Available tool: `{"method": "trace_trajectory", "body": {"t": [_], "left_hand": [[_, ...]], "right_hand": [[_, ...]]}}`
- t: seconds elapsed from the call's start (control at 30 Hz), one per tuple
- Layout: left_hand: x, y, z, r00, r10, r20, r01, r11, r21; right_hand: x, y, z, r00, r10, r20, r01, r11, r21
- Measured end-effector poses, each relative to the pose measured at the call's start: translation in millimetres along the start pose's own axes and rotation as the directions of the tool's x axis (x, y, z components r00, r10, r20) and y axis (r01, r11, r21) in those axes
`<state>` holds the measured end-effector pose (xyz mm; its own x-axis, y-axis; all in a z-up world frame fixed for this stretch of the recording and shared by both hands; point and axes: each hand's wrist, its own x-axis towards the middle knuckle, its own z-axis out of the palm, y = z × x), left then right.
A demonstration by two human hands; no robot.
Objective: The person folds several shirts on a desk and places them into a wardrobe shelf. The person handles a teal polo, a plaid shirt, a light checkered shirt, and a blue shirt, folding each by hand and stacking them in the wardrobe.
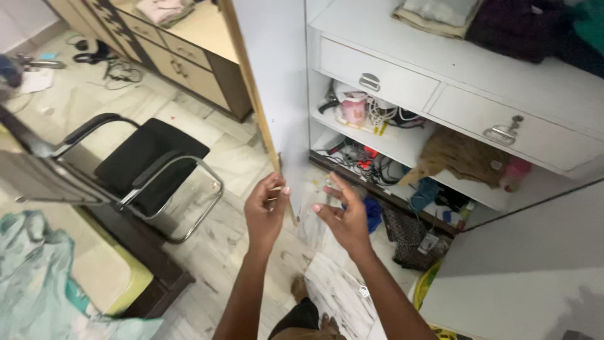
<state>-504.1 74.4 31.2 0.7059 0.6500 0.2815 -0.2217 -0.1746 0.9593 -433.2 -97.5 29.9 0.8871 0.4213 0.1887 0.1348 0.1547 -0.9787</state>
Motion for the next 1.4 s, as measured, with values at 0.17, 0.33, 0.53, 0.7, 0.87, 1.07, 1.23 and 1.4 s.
{"method": "trace_trajectory", "body": {"t": [0.17, 0.33, 0.53, 0.7, 0.87, 1.07, 1.23, 1.4], "left_hand": [[-3.2, 20.6, -28.7, 0.998, 0.019, -0.059, -0.016, 0.998, 0.054], [-9.5, 26.2, -55.1, 0.995, 0.008, -0.103, -0.002, 0.998, 0.061], [19.9, 23.0, -107.3, 0.988, -0.027, -0.152, 0.032, 0.999, 0.030], [63.2, 15.4, -169.3, 0.977, -0.026, -0.211, 0.045, 0.995, 0.088], [112.1, 5.6, -233.1, 0.977, -0.030, -0.211, 0.051, 0.994, 0.095], [170.7, -12.5, -291.3, 0.976, -0.093, -0.198, 0.096, 0.995, 0.007], [217.2, -41.8, -298.7, 0.969, -0.134, -0.208, 0.140, 0.990, 0.016], [272.6, -76.2, -291.0, 0.981, -0.109, -0.163, 0.103, 0.994, -0.041]], "right_hand": [[-9.0, 2.6, 31.5, 0.996, -0.040, 0.079, 0.035, 0.997, 0.065], [-13.8, -3.1, 65.5, 0.990, 0.030, 0.141, -0.032, 0.999, 0.013], [8.8, -5.4, 126.4, 0.973, 0.027, 0.229, -0.042, 0.997, 0.058], [49.1, 0.6, 198.8, 0.973, 0.018, 0.228, -0.032, 0.998, 0.061], [90.2, 4.3, 276.5, 0.980, -0.007, 0.200, -0.001, 0.999, 0.040], [131.5, 13.2, 344.8, 0.989, 0.022, 0.148, -0.024, 1.000, 0.011], [175.6, 31.7, 368.9, 0.989, 0.049, 0.136, -0.047, 0.999, -0.019], [254.8, 60.4, 374.9, 0.992, -0.038, 0.122, 0.046, 0.997, -0.067]]}}
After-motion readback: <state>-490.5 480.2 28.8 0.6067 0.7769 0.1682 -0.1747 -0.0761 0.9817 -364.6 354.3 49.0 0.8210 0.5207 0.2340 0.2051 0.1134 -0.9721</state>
